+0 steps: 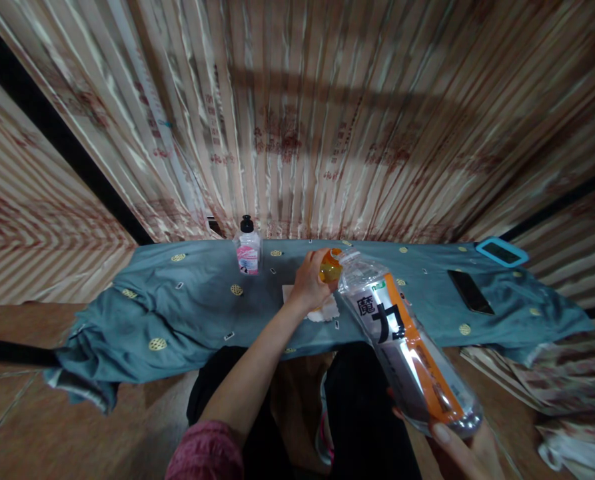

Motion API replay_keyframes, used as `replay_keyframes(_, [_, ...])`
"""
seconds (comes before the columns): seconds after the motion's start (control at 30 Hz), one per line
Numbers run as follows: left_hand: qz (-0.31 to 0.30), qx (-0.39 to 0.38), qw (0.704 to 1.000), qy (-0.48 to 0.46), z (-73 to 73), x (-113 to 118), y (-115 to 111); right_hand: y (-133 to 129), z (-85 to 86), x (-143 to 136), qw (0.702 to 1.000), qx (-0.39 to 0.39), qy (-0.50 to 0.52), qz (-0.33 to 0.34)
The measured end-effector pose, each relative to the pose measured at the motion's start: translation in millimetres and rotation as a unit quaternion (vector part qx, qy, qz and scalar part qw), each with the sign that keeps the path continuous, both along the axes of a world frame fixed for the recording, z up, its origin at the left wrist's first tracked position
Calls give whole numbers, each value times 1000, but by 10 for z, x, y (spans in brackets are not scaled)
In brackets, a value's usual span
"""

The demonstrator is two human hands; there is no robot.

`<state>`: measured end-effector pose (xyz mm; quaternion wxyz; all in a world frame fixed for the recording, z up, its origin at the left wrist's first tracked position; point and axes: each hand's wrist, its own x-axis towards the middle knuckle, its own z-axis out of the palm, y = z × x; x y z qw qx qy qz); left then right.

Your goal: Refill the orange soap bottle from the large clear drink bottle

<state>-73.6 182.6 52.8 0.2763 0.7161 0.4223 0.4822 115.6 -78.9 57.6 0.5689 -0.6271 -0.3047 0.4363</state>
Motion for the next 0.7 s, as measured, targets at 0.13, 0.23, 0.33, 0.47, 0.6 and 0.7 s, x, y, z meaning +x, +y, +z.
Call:
replay_keyframes(0.13, [4, 4, 1000, 1, -30, 7, 12, 14, 47, -61, 1000, 4, 5, -11])
replay_keyframes(0.23, [5, 9, 1000, 2, -42, 10, 18, 21, 39, -81, 1000, 13, 9, -12])
replay_keyframes(0.33, [8, 16, 1000, 3, -40, 12, 20, 17, -10, -60, 1000, 21, 6, -10])
replay_keyframes(0.47, [17, 17, 1000, 12, -34, 12, 20, 6, -62, -25, 1000, 22, 20, 3])
replay_keyframes(0.6, [17, 23, 999, 16, -42, 9, 26, 5, -69, -15, 999, 27, 26, -1])
replay_keyframes(0.7, [20, 27, 999, 21, -51, 3, 35, -3, -84, 5, 999, 36, 13, 7])
